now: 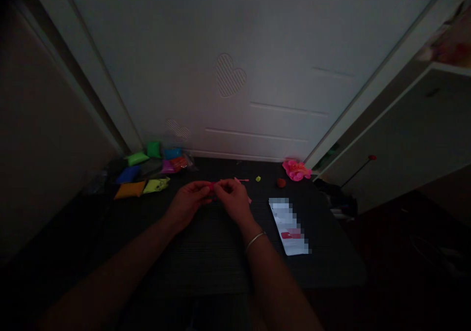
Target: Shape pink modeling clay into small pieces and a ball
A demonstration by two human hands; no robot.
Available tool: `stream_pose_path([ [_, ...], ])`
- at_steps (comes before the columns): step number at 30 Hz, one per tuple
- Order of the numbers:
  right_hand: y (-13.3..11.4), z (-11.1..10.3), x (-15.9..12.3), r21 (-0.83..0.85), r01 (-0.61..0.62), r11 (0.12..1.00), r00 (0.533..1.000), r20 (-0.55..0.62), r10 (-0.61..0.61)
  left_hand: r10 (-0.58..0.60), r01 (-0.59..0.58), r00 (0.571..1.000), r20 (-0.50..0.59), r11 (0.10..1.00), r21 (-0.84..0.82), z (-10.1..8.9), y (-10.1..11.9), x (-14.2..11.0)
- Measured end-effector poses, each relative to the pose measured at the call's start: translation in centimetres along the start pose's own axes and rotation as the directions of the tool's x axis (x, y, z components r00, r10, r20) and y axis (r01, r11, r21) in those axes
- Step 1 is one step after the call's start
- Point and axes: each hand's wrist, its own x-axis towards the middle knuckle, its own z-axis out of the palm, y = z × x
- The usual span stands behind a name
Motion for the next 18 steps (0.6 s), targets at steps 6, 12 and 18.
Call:
stream_pose_path([
  [6,0.09,0.06,0.02,-0.017,0.019,1.0,1.0,-0.003,-0.019,-0.014,0.013,1.0,0.003,1.0,0.009,0.03,-0.04,-0.05],
  [12,0.25,0.04,0.14,-0.022,0.035,0.999,0.999,0.0,-0.035,-0.022,0.021,1.0,0.017,0.999,0.027,-0.06,-0.16,-0.02],
  [18,0.44,-0.15,0.13,-0.048,0.055,0.997,0.998,-0.029,-0.056,-0.018,0.018,1.0,0.016,1.0,-0.01,-0.2,-0.27,0.12],
])
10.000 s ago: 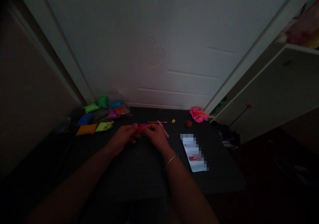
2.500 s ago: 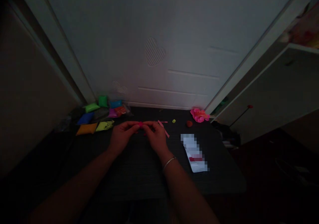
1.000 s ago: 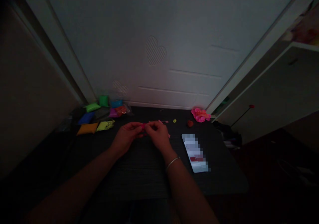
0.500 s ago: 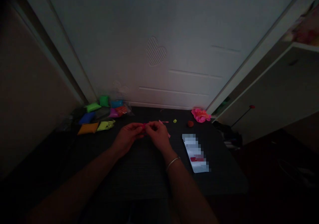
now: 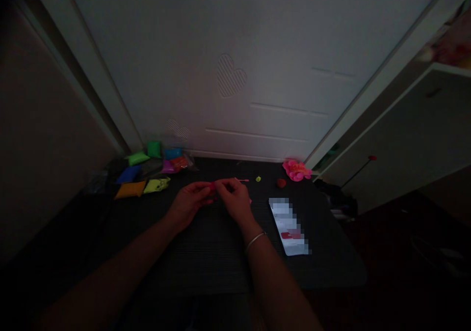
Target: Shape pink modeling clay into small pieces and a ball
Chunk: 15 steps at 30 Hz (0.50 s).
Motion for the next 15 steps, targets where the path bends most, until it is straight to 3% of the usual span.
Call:
stream_pose_path([
  [7,-0.03,0.11,-0.12,-0.105,0.161,0.981,0.984,-0.056,-0.168,-0.006,0.002,0.999,-0.038,0.994,-0.112,-0.2,0.1,0.24],
  [15,-0.2,0.18,-0.42,-0.252,0.281,0.926,0.957,-0.003,-0.291,0.0,-0.005,0.999,-0.041,0.991,-0.135,0.13,0.38,-0.01],
])
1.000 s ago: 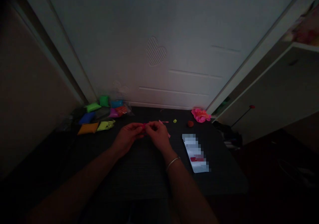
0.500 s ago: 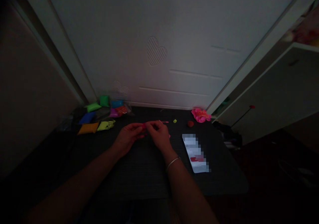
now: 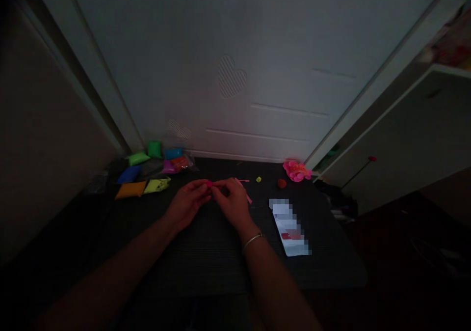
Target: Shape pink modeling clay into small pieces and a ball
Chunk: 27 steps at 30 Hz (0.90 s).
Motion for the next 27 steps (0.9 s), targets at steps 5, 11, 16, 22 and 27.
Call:
stream_pose_path([
  [5,0.25,0.1,0.05,0.008,-0.003,1.0,1.0,-0.005,0.003,0.013,-0.013,1.0,-0.007,1.0,0.017,0.08,0.02,-0.06],
  [11,0.14,0.06,0.03,-0.005,0.003,1.0,1.0,-0.012,-0.003,0.05,-0.049,0.999,-0.017,0.997,0.055,0.21,-0.01,-0.12],
  [16,-0.02,0.05,0.01,-0.031,0.018,0.999,1.0,-0.014,-0.018,0.09,-0.087,0.995,-0.039,0.993,0.081,0.49,0.01,-0.28],
  [22,0.0,0.08,-0.02,-0.023,0.025,0.999,0.999,-0.019,-0.026,0.094,-0.09,0.995,-0.036,0.992,0.091,0.58,0.04,-0.32],
  [27,0.1,0.07,-0.05,-0.008,0.023,1.0,0.999,-0.025,-0.023,0.096,-0.091,0.994,-0.059,0.993,0.079,0.53,0.04,-0.24],
])
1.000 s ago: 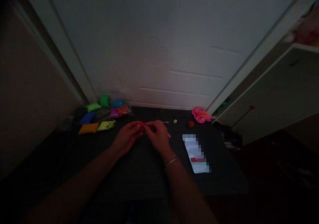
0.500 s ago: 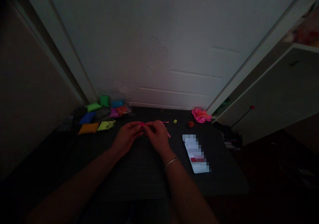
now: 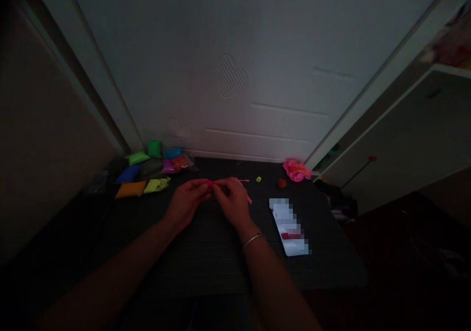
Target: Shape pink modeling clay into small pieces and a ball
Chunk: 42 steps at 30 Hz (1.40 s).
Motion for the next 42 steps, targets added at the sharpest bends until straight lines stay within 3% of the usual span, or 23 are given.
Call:
stream_pose_path([
  [42,0.06,-0.01,0.13,0.041,0.035,0.999,0.999,0.009,-0.035,0.044,-0.045,0.998,0.038,0.998,0.039,-0.14,-0.22,0.11],
])
